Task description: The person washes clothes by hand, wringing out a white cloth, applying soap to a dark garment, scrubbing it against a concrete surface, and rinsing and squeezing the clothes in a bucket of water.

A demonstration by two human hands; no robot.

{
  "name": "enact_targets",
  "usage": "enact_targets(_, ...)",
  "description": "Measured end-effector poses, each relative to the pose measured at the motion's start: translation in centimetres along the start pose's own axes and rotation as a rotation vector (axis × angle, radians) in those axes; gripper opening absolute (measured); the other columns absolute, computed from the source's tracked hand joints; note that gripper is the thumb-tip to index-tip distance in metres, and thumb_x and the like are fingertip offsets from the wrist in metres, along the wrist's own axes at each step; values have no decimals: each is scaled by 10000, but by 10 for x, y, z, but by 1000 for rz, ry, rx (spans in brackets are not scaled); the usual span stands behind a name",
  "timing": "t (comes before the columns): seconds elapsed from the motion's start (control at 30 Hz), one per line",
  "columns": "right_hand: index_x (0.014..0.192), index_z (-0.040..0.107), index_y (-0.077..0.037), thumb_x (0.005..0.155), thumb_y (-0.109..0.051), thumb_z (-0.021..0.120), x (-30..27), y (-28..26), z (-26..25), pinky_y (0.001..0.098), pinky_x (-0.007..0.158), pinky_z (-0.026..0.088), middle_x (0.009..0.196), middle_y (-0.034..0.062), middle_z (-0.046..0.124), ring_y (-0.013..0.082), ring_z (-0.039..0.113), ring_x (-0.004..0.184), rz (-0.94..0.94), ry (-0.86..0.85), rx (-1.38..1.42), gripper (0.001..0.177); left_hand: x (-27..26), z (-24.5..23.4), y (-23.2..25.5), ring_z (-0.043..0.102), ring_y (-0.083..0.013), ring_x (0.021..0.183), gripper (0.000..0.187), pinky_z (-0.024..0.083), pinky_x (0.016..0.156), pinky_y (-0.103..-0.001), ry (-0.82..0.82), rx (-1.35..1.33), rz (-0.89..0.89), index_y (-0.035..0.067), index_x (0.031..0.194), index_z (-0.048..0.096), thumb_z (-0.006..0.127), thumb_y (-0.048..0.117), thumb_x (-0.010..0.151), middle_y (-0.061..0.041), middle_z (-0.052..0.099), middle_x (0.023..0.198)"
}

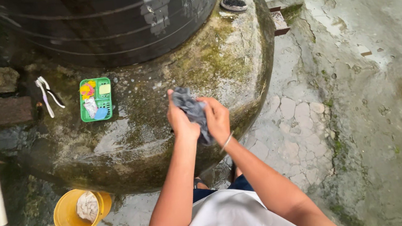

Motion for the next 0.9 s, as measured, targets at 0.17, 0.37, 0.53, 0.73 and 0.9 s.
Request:
enact_targets(0.17, 940, 714, 36, 1076, -268, 630, 31, 9, -22, 292, 809, 480, 895, 64, 683, 152, 588, 870, 140, -113, 209, 343, -17, 7, 19, 634, -167, 663, 290, 526, 599, -339, -14, 160, 470, 112, 751, 547, 788, 162, 905, -41, 693, 768)
enact_targets(0.37, 1268, 574, -45, 865, -299, 793, 44, 11, -53, 313, 909, 531, 1163, 57, 644, 154, 647, 1052, -141, -745, -20, 524, -10, 14, 32, 507, -116, 802, 261, 435, 724, -314, 22, 216, 817, 125, 850, 557, 771, 57, 983, 7, 543, 867)
enact_targets(0.53, 1366, 474, 102, 1143, -377, 644, 74, 39, -57, 452, 880, 511, 1173, 176, 628, 277, 628, 988, 491, -370, 986, 555, -66, 52, -87, 640, -236, 971, 97, 502, 869, -377, -262, 1175, 1247, 32, 986, 660, 658, 87, 908, -116, 680, 993)
enact_targets(0.73, 1560, 454, 4, 1105, -408, 553, 66, 58, -64, 281, 1048, 521, 1459, 74, 621, 172, 615, 1278, 532, -523, 820, 622, -8, 74, -92, 613, -322, 671, 381, 475, 651, -437, 366, 1056, 980, 43, 822, 629, 636, 364, 1026, -117, 651, 704)
enact_targets(0.9, 1502, 447, -292, 961, -417, 555, 129, 51, -70, 444, 892, 406, 1366, 76, 575, 243, 537, 1082, 795, -553, 1132, 566, -13, 60, -162, 632, -389, 689, 298, 482, 593, -455, 196, 1327, 1187, 75, 960, 738, 637, 354, 983, -194, 648, 717)
Point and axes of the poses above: each hand's wrist, its own x-axis towards the middle knuckle, its own z-axis out of the palm, y = z × x, the point moved 1 cm from there along x, towards the middle knuckle
